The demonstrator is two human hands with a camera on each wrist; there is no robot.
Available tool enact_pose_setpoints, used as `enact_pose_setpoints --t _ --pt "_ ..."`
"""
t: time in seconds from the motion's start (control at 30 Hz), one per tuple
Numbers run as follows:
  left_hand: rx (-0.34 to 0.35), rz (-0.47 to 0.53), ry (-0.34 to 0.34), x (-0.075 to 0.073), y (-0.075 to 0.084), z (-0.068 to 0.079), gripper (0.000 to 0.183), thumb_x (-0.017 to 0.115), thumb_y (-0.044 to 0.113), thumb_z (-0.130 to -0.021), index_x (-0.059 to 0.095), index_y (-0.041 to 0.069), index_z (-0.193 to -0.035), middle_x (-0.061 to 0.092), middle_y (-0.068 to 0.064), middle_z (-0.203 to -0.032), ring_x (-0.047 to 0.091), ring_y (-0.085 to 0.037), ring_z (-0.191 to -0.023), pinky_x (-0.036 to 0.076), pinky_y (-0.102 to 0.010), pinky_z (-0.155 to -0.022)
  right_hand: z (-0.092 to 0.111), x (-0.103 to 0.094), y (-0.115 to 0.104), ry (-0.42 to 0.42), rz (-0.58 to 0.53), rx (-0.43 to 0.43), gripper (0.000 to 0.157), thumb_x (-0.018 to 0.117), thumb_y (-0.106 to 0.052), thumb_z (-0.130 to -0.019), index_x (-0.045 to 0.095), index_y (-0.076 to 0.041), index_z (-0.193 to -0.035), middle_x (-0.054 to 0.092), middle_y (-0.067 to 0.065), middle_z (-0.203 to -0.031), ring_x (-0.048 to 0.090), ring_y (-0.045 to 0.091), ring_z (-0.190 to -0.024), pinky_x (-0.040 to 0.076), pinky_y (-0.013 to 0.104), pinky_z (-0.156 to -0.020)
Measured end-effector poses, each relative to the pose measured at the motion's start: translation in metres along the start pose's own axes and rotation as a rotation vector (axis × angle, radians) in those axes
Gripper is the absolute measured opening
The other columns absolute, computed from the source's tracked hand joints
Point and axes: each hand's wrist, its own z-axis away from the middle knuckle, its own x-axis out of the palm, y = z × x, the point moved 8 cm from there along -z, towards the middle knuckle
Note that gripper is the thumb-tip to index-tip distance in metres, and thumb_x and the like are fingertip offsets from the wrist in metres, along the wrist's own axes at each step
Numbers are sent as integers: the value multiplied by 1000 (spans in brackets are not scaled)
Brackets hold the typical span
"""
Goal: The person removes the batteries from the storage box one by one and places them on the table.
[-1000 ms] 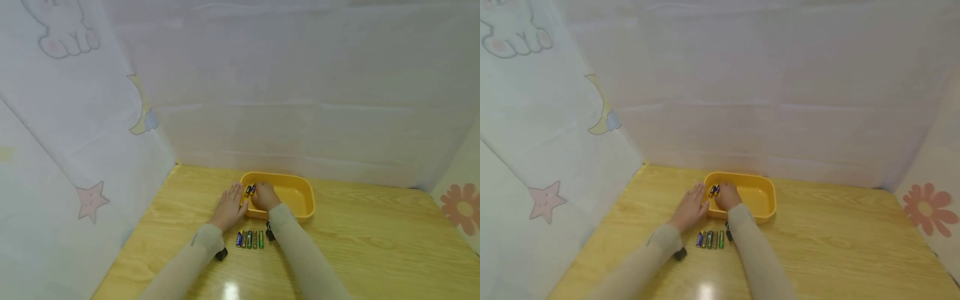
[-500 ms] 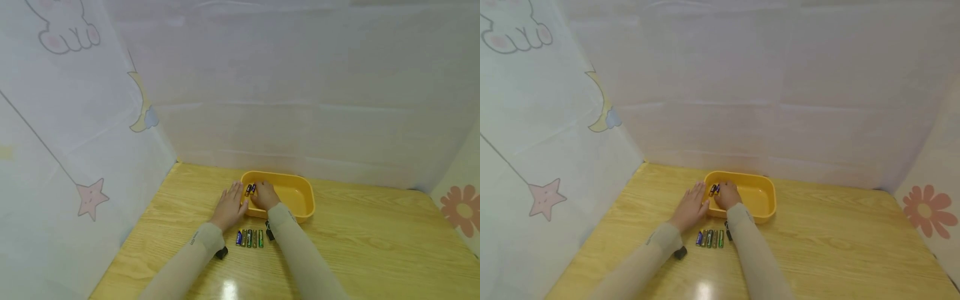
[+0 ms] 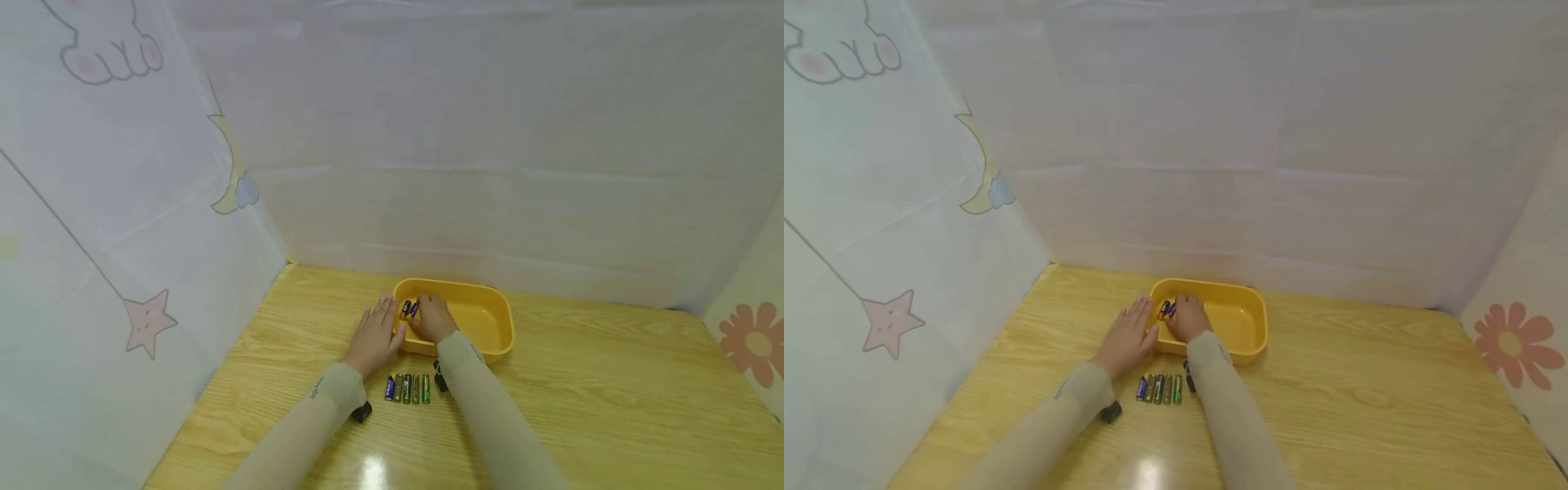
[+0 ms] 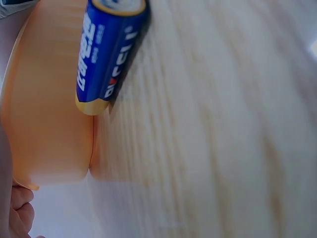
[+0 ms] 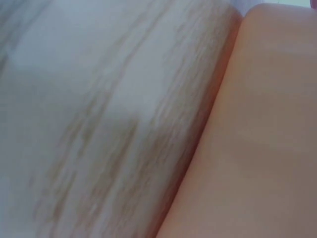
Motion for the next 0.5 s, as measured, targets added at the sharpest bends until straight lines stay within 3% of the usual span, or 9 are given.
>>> enact_pose_setpoints --t 0.5 --pt "-14 -8 -10 4 -3 -1 64 37 38 -110 24 0 -160 22 -15 -166 17 -28 -154 20 -55 -122 1 -1 -4 -7 75 -18 57 74 -25 -95 53 11 -135 54 31 -132 54 46 -121 48 53 -104"
